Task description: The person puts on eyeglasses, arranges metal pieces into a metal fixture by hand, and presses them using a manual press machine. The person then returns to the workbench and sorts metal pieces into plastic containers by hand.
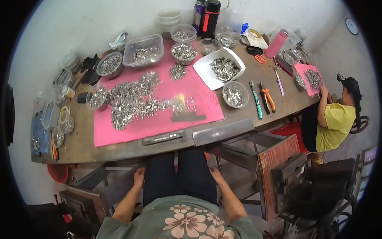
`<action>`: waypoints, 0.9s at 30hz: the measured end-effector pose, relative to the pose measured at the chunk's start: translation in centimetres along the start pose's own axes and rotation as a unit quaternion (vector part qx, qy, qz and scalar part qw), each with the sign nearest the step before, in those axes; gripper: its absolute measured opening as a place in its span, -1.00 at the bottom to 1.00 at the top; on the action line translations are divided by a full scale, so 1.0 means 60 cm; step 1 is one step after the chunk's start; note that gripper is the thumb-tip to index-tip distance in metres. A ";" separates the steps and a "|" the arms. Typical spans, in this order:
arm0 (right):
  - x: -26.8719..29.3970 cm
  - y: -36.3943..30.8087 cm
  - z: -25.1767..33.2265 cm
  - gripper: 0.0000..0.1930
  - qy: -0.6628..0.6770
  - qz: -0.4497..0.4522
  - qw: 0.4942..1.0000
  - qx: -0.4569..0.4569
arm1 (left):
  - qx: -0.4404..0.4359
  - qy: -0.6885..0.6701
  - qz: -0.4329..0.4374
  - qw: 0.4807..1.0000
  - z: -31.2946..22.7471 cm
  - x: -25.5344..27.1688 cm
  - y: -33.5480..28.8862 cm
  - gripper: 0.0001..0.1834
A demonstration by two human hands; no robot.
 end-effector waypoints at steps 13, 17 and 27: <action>-0.092 -0.272 0.521 -0.85 -0.208 -0.167 0.856 0.442 | -0.556 0.238 -0.145 0.783 -0.630 0.014 -0.171 -0.63; -0.121 -0.269 0.628 -0.75 -0.284 -0.183 0.766 0.546 | -0.505 0.297 -0.147 0.797 -0.674 0.008 -0.126 -0.48; -0.152 -0.159 0.685 -0.76 -0.352 -0.135 0.752 0.541 | -0.491 0.334 -0.091 0.800 -0.687 0.001 -0.085 -0.56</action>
Point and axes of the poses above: each hand's wrist, its own y-axis towards the middle knuckle, its own x-axis out of the back of the hand, z = x × y, the point moved 3 cm from there along y, towards the middle knuckle, and after that the axes turned 15 degrees about z, right-handed, at the moved point
